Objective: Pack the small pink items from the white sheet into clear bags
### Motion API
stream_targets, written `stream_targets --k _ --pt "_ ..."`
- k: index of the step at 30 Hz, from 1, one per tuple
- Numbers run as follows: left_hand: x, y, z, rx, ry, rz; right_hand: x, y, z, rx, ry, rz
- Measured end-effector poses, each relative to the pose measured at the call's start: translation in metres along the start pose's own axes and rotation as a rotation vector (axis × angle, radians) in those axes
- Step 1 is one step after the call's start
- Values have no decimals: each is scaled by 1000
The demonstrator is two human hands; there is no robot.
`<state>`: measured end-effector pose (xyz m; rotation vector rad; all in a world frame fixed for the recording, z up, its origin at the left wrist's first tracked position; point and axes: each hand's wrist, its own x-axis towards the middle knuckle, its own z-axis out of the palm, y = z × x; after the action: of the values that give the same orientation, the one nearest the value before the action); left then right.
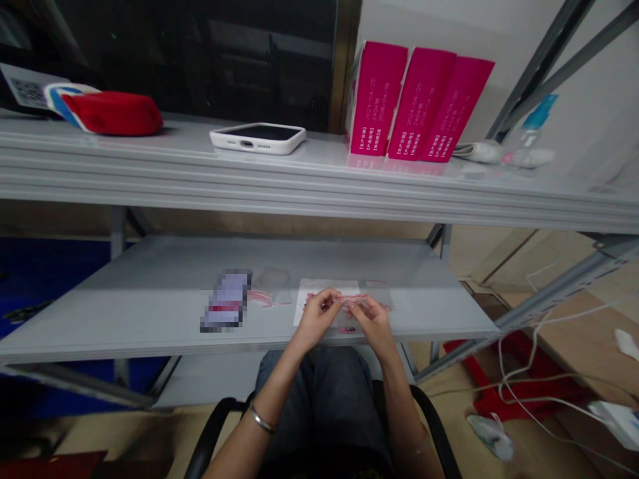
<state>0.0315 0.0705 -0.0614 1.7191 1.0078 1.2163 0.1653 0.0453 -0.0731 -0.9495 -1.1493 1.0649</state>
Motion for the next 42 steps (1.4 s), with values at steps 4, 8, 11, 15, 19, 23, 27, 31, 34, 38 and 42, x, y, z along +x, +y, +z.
stream_targets --k 4,8,11,15,19,23,27,31,34,38,42 --pt "-1 2 -3 -3 -17 3 0 -1 0 -19 -19 -2" --pt "-3 6 -4 3 -58 19 0 0 -1 -43 -29 -35" --pt "-4 8 -2 0 -42 2 0 2 -2 -47 -11 -45" --pt "-6 5 3 -164 46 -104 1 6 -2 -55 30 -45" --pt "-9 -4 5 -314 166 -193 2 9 -2 -53 117 -29" --pt "-11 -7 4 -266 184 -154 -1 9 0 -23 146 0" --pt "-13 -1 4 -159 178 -82 -2 11 4 30 172 -10" --pt "-17 7 7 -88 180 -36 -1 14 6 18 187 -48" --pt "-20 10 9 -56 204 -10 -1 12 6 -17 189 -79" --pt "-23 12 11 -18 251 13 -1 7 1 -77 190 -62" --pt "-20 8 14 -3 267 21 1 8 -9 -122 199 -42"
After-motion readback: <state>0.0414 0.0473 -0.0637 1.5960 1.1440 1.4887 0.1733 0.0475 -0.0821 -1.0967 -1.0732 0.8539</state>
